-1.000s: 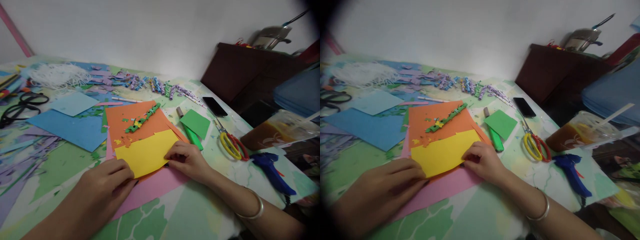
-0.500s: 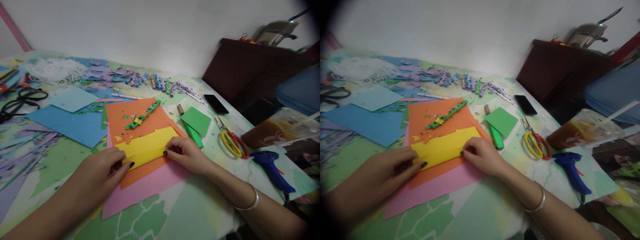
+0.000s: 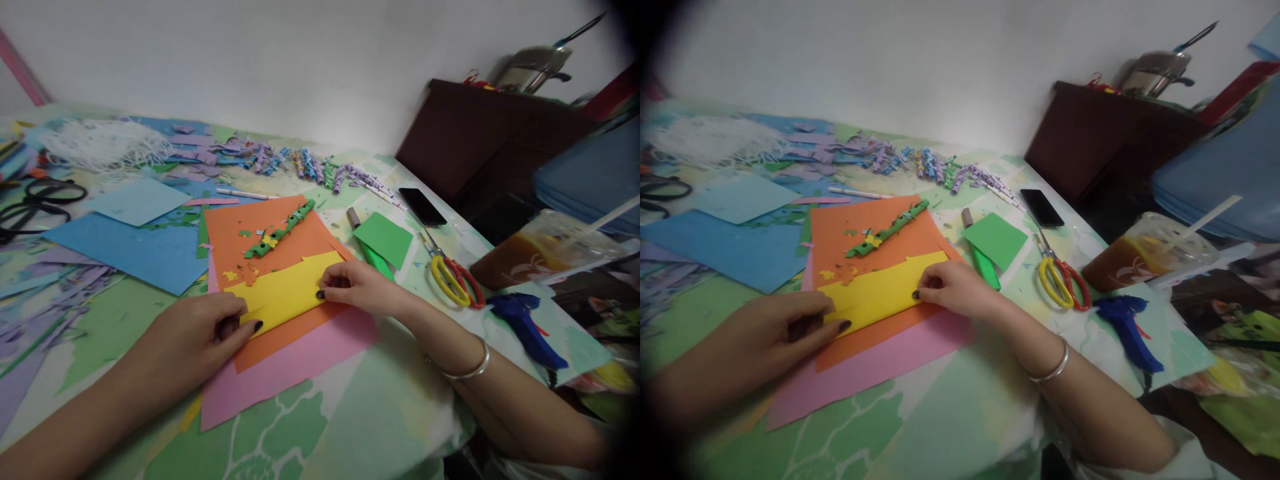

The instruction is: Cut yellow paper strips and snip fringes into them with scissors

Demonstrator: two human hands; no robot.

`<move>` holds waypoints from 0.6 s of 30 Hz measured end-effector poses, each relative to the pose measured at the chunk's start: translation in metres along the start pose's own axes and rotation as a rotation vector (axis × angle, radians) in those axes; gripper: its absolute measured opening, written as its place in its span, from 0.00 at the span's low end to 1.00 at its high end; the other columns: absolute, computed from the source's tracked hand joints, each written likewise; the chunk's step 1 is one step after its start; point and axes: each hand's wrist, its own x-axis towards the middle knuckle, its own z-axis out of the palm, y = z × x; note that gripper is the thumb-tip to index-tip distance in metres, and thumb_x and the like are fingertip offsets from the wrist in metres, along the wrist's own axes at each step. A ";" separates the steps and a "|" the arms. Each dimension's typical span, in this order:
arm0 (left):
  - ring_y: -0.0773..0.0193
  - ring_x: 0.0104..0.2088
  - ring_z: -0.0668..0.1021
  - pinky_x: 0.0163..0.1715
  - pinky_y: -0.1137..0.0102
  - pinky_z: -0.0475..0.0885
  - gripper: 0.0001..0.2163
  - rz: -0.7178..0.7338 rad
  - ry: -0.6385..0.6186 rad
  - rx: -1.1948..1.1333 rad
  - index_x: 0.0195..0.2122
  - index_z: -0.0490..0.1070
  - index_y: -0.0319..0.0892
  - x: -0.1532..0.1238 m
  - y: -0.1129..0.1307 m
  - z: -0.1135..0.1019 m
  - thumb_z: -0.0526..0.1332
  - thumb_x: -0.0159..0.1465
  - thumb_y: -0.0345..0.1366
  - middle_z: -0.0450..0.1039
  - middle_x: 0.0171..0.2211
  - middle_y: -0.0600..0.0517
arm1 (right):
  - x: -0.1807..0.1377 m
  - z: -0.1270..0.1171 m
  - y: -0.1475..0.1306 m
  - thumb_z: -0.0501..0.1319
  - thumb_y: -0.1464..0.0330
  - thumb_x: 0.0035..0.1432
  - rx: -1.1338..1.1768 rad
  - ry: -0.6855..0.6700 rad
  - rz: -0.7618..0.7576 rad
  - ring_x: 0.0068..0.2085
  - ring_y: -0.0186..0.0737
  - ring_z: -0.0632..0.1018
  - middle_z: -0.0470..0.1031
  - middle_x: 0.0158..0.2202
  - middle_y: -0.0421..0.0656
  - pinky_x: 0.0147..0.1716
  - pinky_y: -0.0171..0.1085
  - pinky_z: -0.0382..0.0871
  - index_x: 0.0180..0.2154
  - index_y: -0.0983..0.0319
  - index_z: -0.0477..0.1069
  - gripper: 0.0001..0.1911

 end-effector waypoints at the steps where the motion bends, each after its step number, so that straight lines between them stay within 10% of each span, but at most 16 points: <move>1: 0.64 0.21 0.68 0.21 0.70 0.56 0.15 -0.001 -0.004 0.002 0.20 0.55 0.44 0.000 0.000 0.000 0.49 0.62 0.43 0.63 0.19 0.54 | 0.000 0.001 0.000 0.62 0.70 0.55 0.000 0.002 0.004 0.26 0.31 0.70 0.74 0.26 0.38 0.25 0.30 0.60 0.30 0.64 0.72 0.03; 18: 0.63 0.22 0.68 0.22 0.69 0.55 0.14 -0.029 -0.037 0.003 0.20 0.55 0.44 0.000 0.000 0.001 0.48 0.62 0.43 0.63 0.20 0.54 | -0.006 0.006 -0.004 0.61 0.65 0.58 -0.041 0.070 0.000 0.26 0.31 0.70 0.72 0.25 0.38 0.25 0.31 0.57 0.29 0.63 0.71 0.09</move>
